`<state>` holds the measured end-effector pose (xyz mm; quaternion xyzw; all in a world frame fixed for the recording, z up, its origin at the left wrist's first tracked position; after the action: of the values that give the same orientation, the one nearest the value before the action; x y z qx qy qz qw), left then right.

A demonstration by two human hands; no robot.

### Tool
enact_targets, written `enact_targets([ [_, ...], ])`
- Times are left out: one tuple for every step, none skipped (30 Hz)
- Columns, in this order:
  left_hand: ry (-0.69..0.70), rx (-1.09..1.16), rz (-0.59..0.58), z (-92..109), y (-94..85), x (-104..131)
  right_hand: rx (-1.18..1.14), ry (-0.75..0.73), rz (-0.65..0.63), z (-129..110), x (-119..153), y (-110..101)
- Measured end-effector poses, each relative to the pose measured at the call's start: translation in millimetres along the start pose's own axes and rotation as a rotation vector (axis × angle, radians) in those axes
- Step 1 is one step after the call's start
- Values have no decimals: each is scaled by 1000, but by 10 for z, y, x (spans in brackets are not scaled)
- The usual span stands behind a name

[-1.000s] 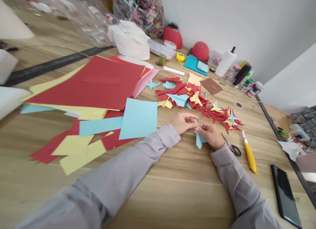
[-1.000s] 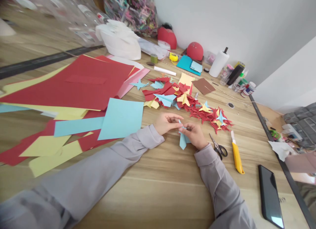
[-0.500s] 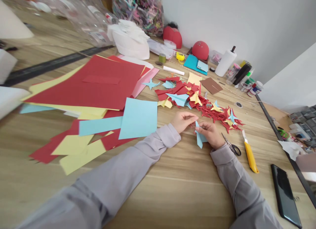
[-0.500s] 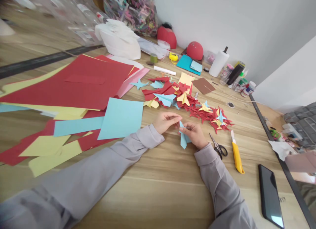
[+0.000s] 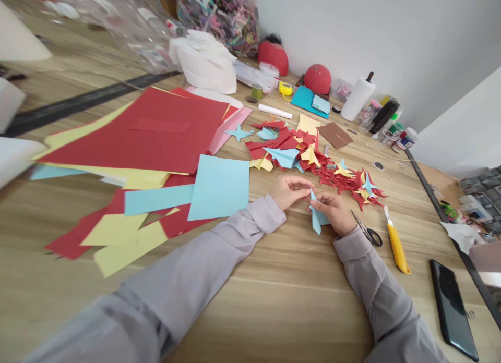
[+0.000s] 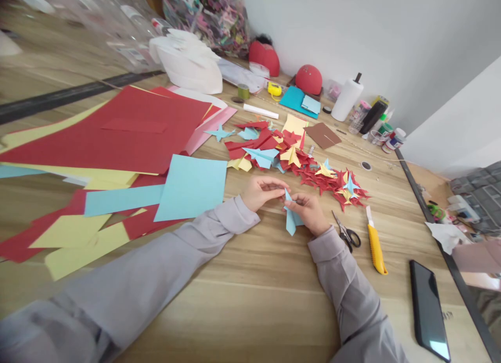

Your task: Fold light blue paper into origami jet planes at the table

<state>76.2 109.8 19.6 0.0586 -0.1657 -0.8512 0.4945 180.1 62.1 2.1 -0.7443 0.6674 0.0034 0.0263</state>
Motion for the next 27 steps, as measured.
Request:
enact_targets([
  [1, -2, 1, 1, -2, -1, 5, -3, -1, -2, 0, -1],
  [2, -4, 5, 2, -7, -2, 12, -9, -4, -5, -2, -2],
  [1, -7, 12, 1, -14, -3, 21, -16, -5, -9, -4, -5],
  [-2, -13, 19, -1, -22, -4, 30, -25, -7, -13, -7, -7],
  [-5, -18, 29, -3, -30, -4, 40, -34, -8, -17, -11, -10],
  [-8, -23, 37, -3, -36, -3, 50, -43, -9, -22, -15, -13],
  [-10, -27, 43, -2, -40, -2, 57, -51, -9, -26, -18, -14],
  [-11, -29, 47, 1, -43, 1, 60, -56, -9, -29, -20, -14],
  [-11, -30, 49, 5, -43, 3, 61, -61, -9, -32, -22, -14],
  [-13, -30, 50, 8, -42, 6, 60, -64, -9, -36, -22, -12],
  [-15, -27, 52, 10, -43, 7, 58, -67, -7, -40, -22, -11],
  [-18, -21, 53, 10, -43, 8, 58, -69, -6, -43, -20, -11],
  [-23, -14, 53, 8, -44, 7, 59, -68, -5, -44, -18, -9],
  [-29, -5, 54, 3, -45, 4, 59, -68, -3, -47, -16, -10],
  [-35, 4, 55, -3, -47, 1, 60, -68, 0, -49, -13, -11],
  [-40, 13, 57, -10, -50, -3, 61, -67, 3, -50, -10, -12],
  [-45, 18, 60, -18, -54, -7, 62, -65, 5, -50, -8, -14],
  [-48, 20, 61, -25, -55, -11, 61, -59, 6, -48, -5, -14],
  [-50, 21, 62, -30, -57, -14, 58, -51, 7, -43, -3, -14],
  [-52, 23, 58, -36, -56, -16, 52, -42, 6, -36, 0, -12],
  [-55, 29, 50, -42, -52, -18, 43, -30, 5, -28, 2, -10],
  [-59, 37, 38, -48, -45, -19, 32, -20, 6, -20, 4, -9],
  [-60, 45, 27, -52, -38, -19, 21, -12, 8, -13, 6, -10],
  [-60, 48, 19, -54, -34, -18, 11, -7, 11, -8, 7, -11],
  [-57, 45, 17, -53, -33, -18, 5, -4, 13, -5, 7, -12],
  [-53, 37, 20, -51, -34, -18, 3, -3, 14, -4, 7, -13],
  [-48, 26, 27, -49, -40, -18, 3, -5, 14, -6, 7, -12],
])
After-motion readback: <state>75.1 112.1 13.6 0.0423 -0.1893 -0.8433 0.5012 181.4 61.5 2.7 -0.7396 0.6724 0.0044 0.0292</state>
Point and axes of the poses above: each hand's wrist, its own x-axis away from the middle knuckle, its own y-axis out of the palm, z = x × y, the point moved 9 cm from there along -x, towards the middle knuckle, and after that the axes turned 13 degrees about -y, right-handed, at the moved point
